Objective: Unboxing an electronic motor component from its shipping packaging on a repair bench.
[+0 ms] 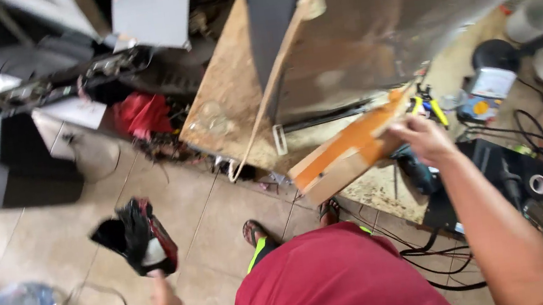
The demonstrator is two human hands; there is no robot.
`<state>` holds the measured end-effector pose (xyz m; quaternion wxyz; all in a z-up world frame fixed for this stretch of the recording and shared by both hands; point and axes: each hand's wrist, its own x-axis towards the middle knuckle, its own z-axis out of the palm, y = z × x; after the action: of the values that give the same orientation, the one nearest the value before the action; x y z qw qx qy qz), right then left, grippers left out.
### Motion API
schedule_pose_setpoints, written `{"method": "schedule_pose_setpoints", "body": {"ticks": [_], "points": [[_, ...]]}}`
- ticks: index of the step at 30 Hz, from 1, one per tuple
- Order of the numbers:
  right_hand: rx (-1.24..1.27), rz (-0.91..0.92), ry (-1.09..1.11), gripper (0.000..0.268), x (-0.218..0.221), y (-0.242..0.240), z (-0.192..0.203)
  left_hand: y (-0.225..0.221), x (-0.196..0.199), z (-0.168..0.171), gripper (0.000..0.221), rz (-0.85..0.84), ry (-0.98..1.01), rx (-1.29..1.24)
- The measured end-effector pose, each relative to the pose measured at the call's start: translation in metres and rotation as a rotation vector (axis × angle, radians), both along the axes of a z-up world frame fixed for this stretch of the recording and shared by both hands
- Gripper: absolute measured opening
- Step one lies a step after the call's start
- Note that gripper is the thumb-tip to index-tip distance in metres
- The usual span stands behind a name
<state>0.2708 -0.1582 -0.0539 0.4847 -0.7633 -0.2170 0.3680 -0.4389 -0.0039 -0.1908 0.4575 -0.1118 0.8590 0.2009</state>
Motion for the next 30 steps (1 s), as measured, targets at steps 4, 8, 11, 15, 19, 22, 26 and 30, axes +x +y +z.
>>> {"method": "schedule_pose_setpoints", "body": {"ticks": [4,8,11,15,19,22,26,30], "points": [[-0.226,0.160,0.088,0.015,-0.044,0.035,0.052,-0.016,0.127,0.001,0.058,-1.066,-0.115,0.417],[-0.408,0.161,0.182,0.018,-0.072,0.037,0.069,-0.041,0.297,0.193,0.084,-1.087,-0.581,0.229],[-0.281,0.122,0.235,0.026,-0.072,0.019,0.013,-0.045,0.343,0.173,0.101,-1.092,-0.570,0.268],[-0.285,0.046,0.287,0.031,-0.068,-0.010,-0.010,-0.040,0.354,0.142,0.074,-1.235,-0.356,0.404],[-0.209,0.131,0.201,0.019,-0.049,-0.028,0.034,-0.044,0.352,0.117,0.096,-1.140,-0.348,0.445],[-0.364,0.159,0.035,0.009,-0.001,-0.019,-0.025,-0.046,0.365,0.127,0.095,-1.101,-0.312,0.448],[-0.650,0.138,-0.527,0.026,0.064,0.012,-0.176,-0.053,0.371,0.148,0.090,-1.084,-0.259,0.455],[-0.877,0.357,-0.836,0.035,0.046,0.045,-0.146,-0.049,0.366,0.127,0.089,-1.133,-0.172,0.528]]}}
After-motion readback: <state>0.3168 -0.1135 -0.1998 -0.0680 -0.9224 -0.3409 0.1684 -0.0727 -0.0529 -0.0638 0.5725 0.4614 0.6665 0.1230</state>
